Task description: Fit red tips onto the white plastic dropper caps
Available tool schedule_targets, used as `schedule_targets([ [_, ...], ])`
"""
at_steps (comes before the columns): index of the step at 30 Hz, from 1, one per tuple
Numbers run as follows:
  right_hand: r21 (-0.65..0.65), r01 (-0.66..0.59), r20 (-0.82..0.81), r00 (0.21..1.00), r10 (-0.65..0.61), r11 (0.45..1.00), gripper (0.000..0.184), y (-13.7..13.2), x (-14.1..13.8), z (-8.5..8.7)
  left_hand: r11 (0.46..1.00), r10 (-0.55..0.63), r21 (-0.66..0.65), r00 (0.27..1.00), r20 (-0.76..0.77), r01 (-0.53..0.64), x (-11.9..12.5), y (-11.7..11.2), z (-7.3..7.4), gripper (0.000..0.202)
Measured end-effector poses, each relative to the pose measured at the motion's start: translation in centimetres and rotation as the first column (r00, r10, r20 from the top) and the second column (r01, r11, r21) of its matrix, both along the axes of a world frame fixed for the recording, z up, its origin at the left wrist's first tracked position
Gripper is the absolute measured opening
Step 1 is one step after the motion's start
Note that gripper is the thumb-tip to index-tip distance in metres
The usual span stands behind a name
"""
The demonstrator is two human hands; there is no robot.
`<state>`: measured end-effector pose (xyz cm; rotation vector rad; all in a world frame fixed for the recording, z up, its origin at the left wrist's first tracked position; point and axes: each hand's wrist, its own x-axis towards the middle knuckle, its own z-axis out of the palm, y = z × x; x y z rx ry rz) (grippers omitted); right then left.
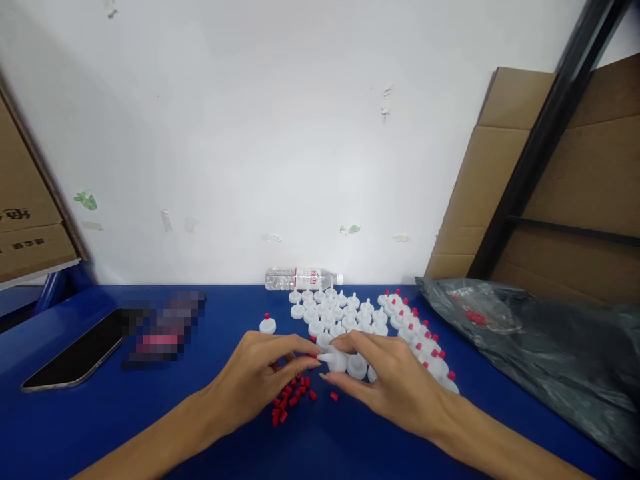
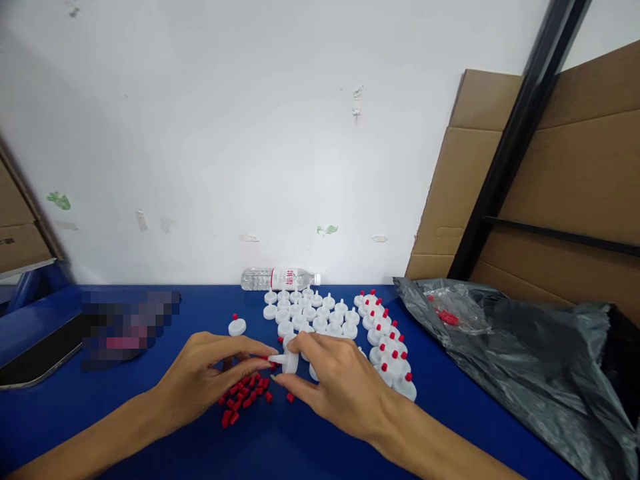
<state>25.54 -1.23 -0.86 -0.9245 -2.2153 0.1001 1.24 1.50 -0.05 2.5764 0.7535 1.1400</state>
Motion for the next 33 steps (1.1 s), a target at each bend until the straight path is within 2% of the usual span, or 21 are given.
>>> schedule_targets([
  [3, -0.013, -0.031, -0.054, 0.998, 0.030, 0.999, 0.028, -0.1, -0.1, 0.1, 0.999, -0.020, -0.034, 1.000, 0.002, 0.020, 0.1, -0.1, -0.1, 0.012],
  [5, 0.012, -0.058, -0.085, 0.995, 0.059, 0.998, 0.027, -0.2, -0.2, 0.1, 1.000, -0.026, -0.007, 1.000, -0.012, 0.026, 0.1, 0.0, -0.3, 0.014],
  [9, 0.130, -0.088, -0.124, 0.987, 0.105, 0.988, 0.027, -0.3, -0.4, 0.2, 0.996, -0.037, 0.074, 0.997, -0.064, 0.042, 0.0, 0.2, -0.7, 0.022],
  [12, 0.210, -0.112, -0.118, 0.983, 0.139, 0.971, 0.028, -0.4, -0.6, 0.2, 0.996, -0.062, 0.058, 0.990, -0.124, 0.070, 0.1, -0.1, -0.7, 0.021],
  [14, 0.248, -0.116, -0.126, 0.980, 0.151, 0.962, 0.028, -0.5, -0.7, 0.3, 0.995, -0.083, 0.041, 0.991, -0.106, 0.088, 0.1, -0.3, -0.8, 0.019],
  [20, 0.308, -0.121, -0.125, 0.978, 0.166, 0.944, 0.026, -1.0, -0.8, 0.6, 0.973, -0.161, -0.173, 0.986, -0.040, 0.152, 0.1, -0.8, -0.9, 0.027],
  [24, 0.341, -0.146, -0.070, 0.981, 0.180, 0.929, 0.026, -0.8, -0.8, 0.6, 0.944, -0.177, -0.290, 0.983, -0.041, 0.158, 0.4, -1.1, -0.1, 0.035],
  [27, 0.319, -0.118, -0.102, 0.982, 0.158, 0.940, 0.030, -0.5, -0.9, 0.8, 0.936, -0.136, -0.327, 0.991, 0.005, 0.130, 0.7, -1.1, 0.8, 0.033],
  [29, 0.288, -0.079, -0.063, 0.993, 0.101, 0.954, 0.034, -0.3, -0.8, 1.2, 0.947, -0.050, -0.313, 0.997, 0.053, 0.064, 0.6, -0.8, 1.2, 0.029],
  [31, 0.263, -0.018, 0.039, 0.999, 0.008, 0.965, 0.040, -0.1, -0.5, 1.6, 0.972, 0.061, -0.229, 0.996, 0.064, -0.045, 0.3, -0.2, 1.3, 0.027],
  [33, 0.227, 0.045, 0.145, 0.986, -0.079, 0.973, 0.038, 0.3, 0.0, 2.0, 0.985, 0.151, -0.090, 0.989, 0.004, -0.150, -0.4, 0.7, 1.2, 0.025],
])
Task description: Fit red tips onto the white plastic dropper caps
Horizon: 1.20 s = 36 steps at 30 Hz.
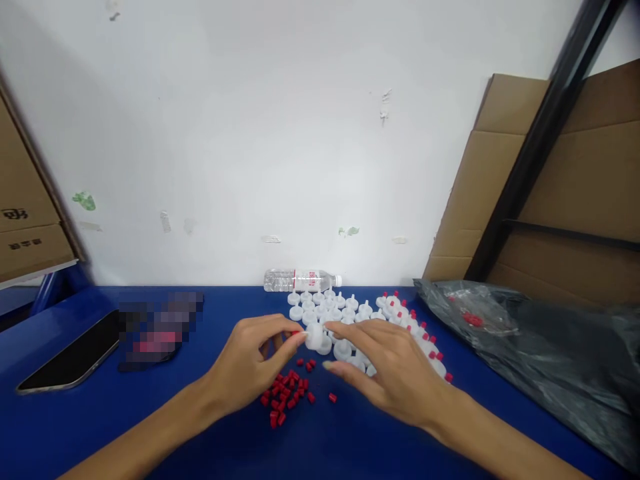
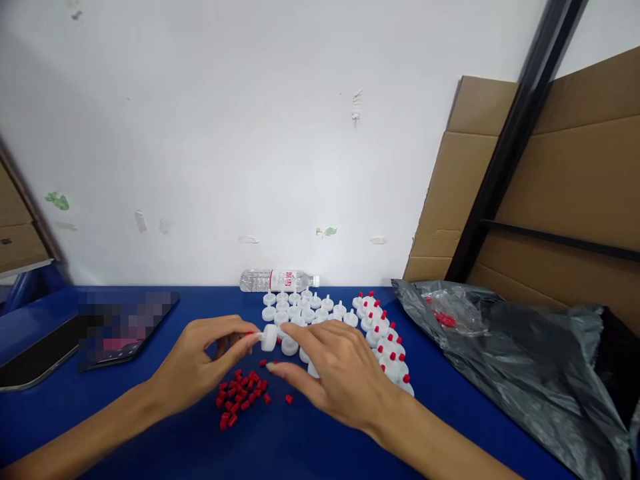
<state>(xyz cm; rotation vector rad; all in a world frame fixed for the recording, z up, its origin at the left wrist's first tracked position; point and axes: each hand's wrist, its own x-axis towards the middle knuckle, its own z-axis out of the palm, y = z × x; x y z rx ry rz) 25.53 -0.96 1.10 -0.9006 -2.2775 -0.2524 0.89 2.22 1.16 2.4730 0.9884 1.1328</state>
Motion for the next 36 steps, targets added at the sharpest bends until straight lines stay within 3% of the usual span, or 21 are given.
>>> schedule_targets([
  [3, -0.082, 0.067, 0.096, 0.994, -0.059, 0.994, 0.025, 0.7, 0.7, 0.1, 0.987, 0.122, 0.126, 0.968, -0.219, -0.096, -1.0, 1.3, -0.3, 0.021],
  [9, -0.138, 0.103, 0.154, 0.985, -0.081, 0.985, 0.021, 1.1, 0.8, -0.3, 0.971, 0.238, 0.139, 0.856, -0.459, -0.196, -1.7, 2.2, -0.8, 0.021],
  [15, -0.190, 0.181, 0.199, 0.970, -0.142, 0.965, 0.019, 0.9, 0.6, -0.6, 0.969, 0.238, 0.173, 0.843, -0.483, -0.174, -1.8, 2.4, -1.2, 0.023],
  [19, -0.196, 0.170, 0.276, 0.955, -0.112, 0.966, 0.019, 0.7, 0.5, -0.8, 0.963, 0.170, 0.267, 0.853, -0.494, -0.038, -1.5, 2.3, -1.0, 0.027],
  [22, -0.171, 0.166, 0.329, 0.939, -0.102, 0.971, 0.021, 0.6, 0.5, -0.9, 0.980, 0.040, 0.188, 0.876, -0.481, 0.058, -0.8, 2.0, -0.8, 0.025],
  [25, -0.150, 0.165, 0.336, 0.936, -0.107, 0.975, 0.023, 0.5, 0.4, -0.9, 0.993, -0.024, 0.093, 0.884, -0.467, 0.076, -0.4, 1.9, -0.9, 0.029],
  [36, -0.123, 0.110, 0.100, 0.990, -0.098, 0.986, 0.019, 0.0, 0.3, -0.5, 0.998, -0.011, 0.056, 0.884, -0.467, 0.042, -0.2, 2.6, -2.3, 0.030],
])
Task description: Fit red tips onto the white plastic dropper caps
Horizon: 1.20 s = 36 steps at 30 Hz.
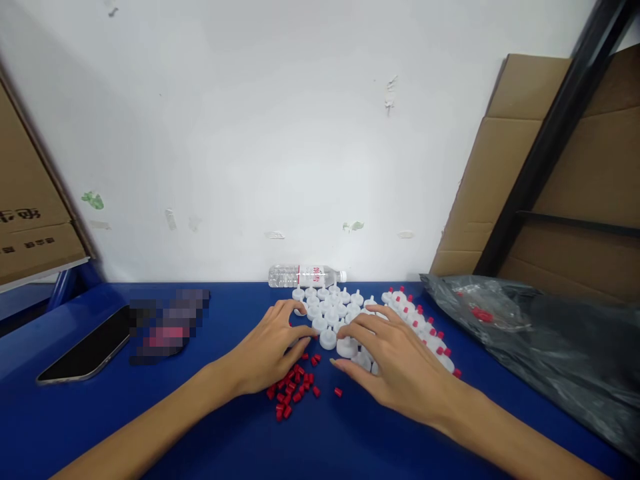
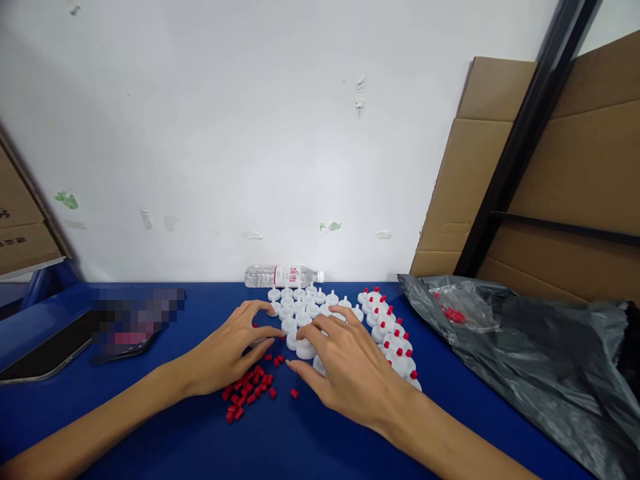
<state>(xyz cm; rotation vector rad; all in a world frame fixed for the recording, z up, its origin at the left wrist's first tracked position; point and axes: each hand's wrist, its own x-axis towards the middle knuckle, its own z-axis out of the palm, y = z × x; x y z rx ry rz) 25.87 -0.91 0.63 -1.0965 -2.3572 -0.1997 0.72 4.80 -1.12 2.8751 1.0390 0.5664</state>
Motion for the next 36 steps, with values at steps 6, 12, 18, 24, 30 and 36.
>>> schedule_targets([
  [6, -0.028, 0.001, -0.054, 0.999, -0.002, 1.000, 0.016, 0.2, 0.1, -0.4, 1.000, 0.008, -0.016, 1.000, 0.003, -0.008, -1.0, 0.7, 0.1, 0.011],
  [12, 0.006, -0.067, -0.035, 0.997, 0.068, 0.998, 0.046, 0.3, 0.2, -0.2, 1.000, -0.018, 0.013, 0.997, 0.079, 0.017, -1.1, 0.4, 0.7, 0.008],
  [18, -0.021, -0.128, -0.191, 0.974, 0.122, 0.992, 0.074, 0.1, 0.3, -0.5, 0.972, -0.198, 0.190, 0.910, 0.365, 0.135, -0.1, -1.3, 1.4, 0.012],
  [24, 0.019, -0.209, -0.196, 0.958, 0.209, 0.978, 0.069, -0.2, 0.2, -0.4, 0.941, -0.289, 0.285, 0.874, 0.391, 0.184, 0.8, -2.5, 1.4, 0.017],
  [30, 0.110, -0.256, -0.171, 0.947, 0.272, 0.961, 0.060, -0.4, 0.0, -0.4, 0.928, -0.318, 0.314, 0.863, 0.393, 0.200, 1.0, -2.3, 1.4, 0.016],
  [36, 0.204, -0.297, -0.226, 0.913, 0.340, 0.933, 0.058, -0.5, -0.3, -0.9, 0.940, -0.300, 0.294, 0.831, 0.468, 0.174, 1.1, -2.4, 1.0, 0.011],
])
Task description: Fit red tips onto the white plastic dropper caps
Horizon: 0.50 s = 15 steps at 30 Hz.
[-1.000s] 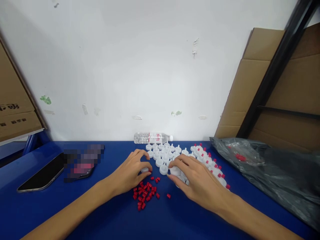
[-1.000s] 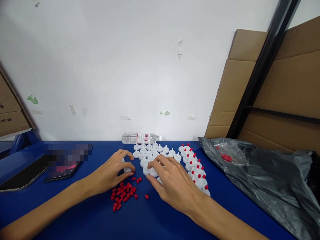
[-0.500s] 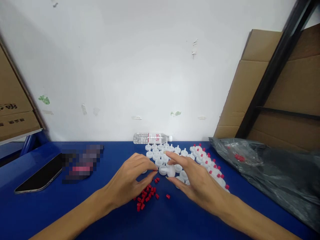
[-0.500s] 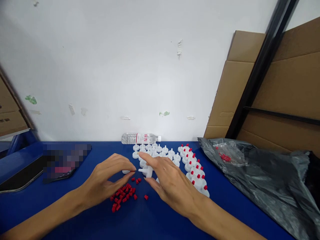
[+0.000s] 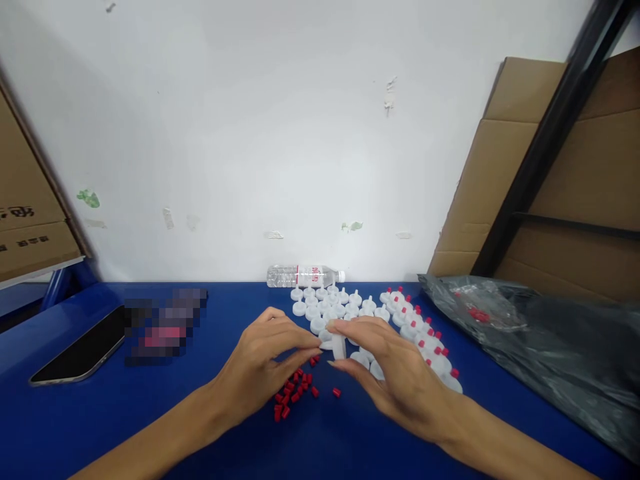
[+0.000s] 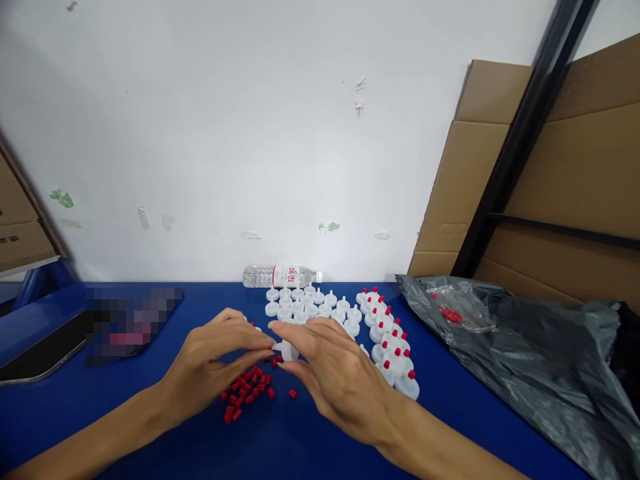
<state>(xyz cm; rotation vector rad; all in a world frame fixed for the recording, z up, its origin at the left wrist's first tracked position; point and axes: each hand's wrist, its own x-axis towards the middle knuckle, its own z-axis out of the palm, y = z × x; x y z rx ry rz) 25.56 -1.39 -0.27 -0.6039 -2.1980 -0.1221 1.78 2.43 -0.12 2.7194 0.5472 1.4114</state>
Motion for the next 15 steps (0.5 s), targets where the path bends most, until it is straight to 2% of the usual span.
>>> schedule_targets([
  [5, -0.033, -0.009, -0.052, 0.999, 0.007, 0.999, 0.058, -0.1, -0.3, -0.2, 0.996, 0.086, 0.030, 0.990, -0.113, -0.083, 0.0, -0.4, -0.3, 0.011],
  [7, -0.046, -0.011, -0.073, 0.997, 0.007, 0.999, 0.057, -0.2, -0.4, -0.2, 0.994, 0.105, 0.042, 0.983, -0.153, -0.100, 0.1, -0.7, -0.4, 0.019],
  [10, -0.083, -0.006, -0.099, 0.995, -0.003, 0.997, 0.051, -0.5, -0.6, -0.2, 0.995, 0.073, -0.058, 0.985, -0.154, -0.083, 0.2, -1.3, -0.4, 0.031],
  [15, -0.087, 0.000, -0.102, 0.995, -0.009, 0.996, 0.044, -0.6, -1.0, -0.8, 0.973, 0.028, -0.220, 0.985, -0.170, -0.065, 0.0, -1.9, -0.3, 0.030],
])
